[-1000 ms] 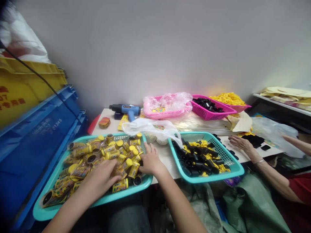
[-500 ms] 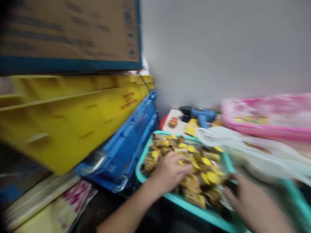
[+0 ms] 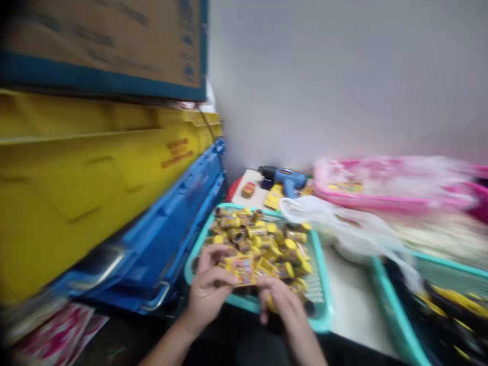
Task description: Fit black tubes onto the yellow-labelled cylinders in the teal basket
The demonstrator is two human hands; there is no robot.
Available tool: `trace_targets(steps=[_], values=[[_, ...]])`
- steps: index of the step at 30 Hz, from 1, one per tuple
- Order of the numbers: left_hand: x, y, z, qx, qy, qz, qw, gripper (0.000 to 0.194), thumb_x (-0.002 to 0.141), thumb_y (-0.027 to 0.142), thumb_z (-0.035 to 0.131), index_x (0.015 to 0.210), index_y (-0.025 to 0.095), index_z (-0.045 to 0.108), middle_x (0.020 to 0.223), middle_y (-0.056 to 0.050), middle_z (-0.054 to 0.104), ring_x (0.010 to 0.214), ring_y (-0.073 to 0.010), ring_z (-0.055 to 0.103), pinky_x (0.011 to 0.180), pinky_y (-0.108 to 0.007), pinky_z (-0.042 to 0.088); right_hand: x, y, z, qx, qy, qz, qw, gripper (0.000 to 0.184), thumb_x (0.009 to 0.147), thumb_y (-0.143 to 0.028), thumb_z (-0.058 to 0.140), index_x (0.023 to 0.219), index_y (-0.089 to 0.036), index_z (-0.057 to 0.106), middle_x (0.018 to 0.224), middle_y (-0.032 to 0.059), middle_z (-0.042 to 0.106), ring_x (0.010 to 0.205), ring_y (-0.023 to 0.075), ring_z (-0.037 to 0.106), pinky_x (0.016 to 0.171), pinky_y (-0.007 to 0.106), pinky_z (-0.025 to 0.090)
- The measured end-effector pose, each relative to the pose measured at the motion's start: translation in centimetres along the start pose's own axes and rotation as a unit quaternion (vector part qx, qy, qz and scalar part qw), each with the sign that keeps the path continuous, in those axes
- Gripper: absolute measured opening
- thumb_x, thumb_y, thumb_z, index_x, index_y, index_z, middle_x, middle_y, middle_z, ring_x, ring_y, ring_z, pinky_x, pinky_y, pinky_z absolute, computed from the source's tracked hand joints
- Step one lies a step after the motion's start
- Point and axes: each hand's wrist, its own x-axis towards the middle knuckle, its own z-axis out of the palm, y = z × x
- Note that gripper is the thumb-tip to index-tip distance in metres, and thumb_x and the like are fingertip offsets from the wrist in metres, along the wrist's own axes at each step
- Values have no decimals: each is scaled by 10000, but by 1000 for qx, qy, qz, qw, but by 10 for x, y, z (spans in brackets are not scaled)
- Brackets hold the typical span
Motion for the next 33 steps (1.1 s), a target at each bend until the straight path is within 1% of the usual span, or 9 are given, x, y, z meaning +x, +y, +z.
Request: trace_targets(steps=[6,11,14,16,21,25,27,30,33], values=[[-6,-10,6,-47,-1,24,999,132,752,132,689,656,223,699,1135,-49,515,1070,-183,552,886,-275,473,-21,-25,-11,-1,-36,57,998,538,796,-619,563,949,-111,652,584,-2,503,495,85,469,536,222,374],[-5,-7,6,-59,-78,40,994,200,761,102,659,653,257,723,1136,-27,537,1025,-142,581,874,-200,472,-14,-28,-7,-15,-22,66,997,431,762,-532,648,691,-109,606,582,-8,482,520,63,411,523,189,308],[-7,0,9,-116,-89,-116,982,191,853,186,557,777,244,722,1109,-52,615,1027,-168,608,852,-229,503,-15,-22,-2,16,50,60,997,444,729,-503,687,586,-117,523,578,-11,468,591,76,426,606,194,343],[-9,6,15,-184,-75,-240,950,168,858,288,566,976,230,671,1093,-77,645,1005,-195,629,806,-261,534,-15,-17,5,52,84,62,993,456,708,-507,703,576,-121,498,594,-9,472,616,83,432,626,198,352],[-6,12,29,-242,-34,-375,894,547,617,294,800,1069,177,515,784,-38,691,748,-177,673,656,-247,556,-19,-7,18,184,108,70,974,442,660,-427,766,650,-151,421,620,-27,481,589,80,438,597,196,369],[3,6,21,-204,-45,-379,901,351,620,313,782,890,144,635,706,-40,702,600,-135,641,568,-200,537,-26,-16,2,305,62,24,950,248,744,-353,669,858,-189,521,842,4,549,778,114,522,737,229,438],[6,3,14,-171,-55,-368,912,260,609,325,775,779,142,703,739,-61,721,591,-132,644,569,-189,538,-28,-25,-13,335,74,14,939,303,719,-274,650,1001,-231,547,951,7,558,879,124,537,808,241,445],[8,0,6,-144,-88,-347,922,203,617,327,755,769,192,760,804,-63,737,693,-165,684,632,-197,555,-28,-39,-35,284,90,29,954,419,717,-238,687,1115,-254,558,1062,20,565,914,121,554,829,235,449],[7,-1,3,-121,-122,-304,937,151,654,317,726,762,223,773,841,-61,738,775,-184,695,688,-200,556,-24,-47,-45,198,65,17,978,383,697,-312,762,1038,-230,606,1036,31,581,861,115,558,763,211,452]])
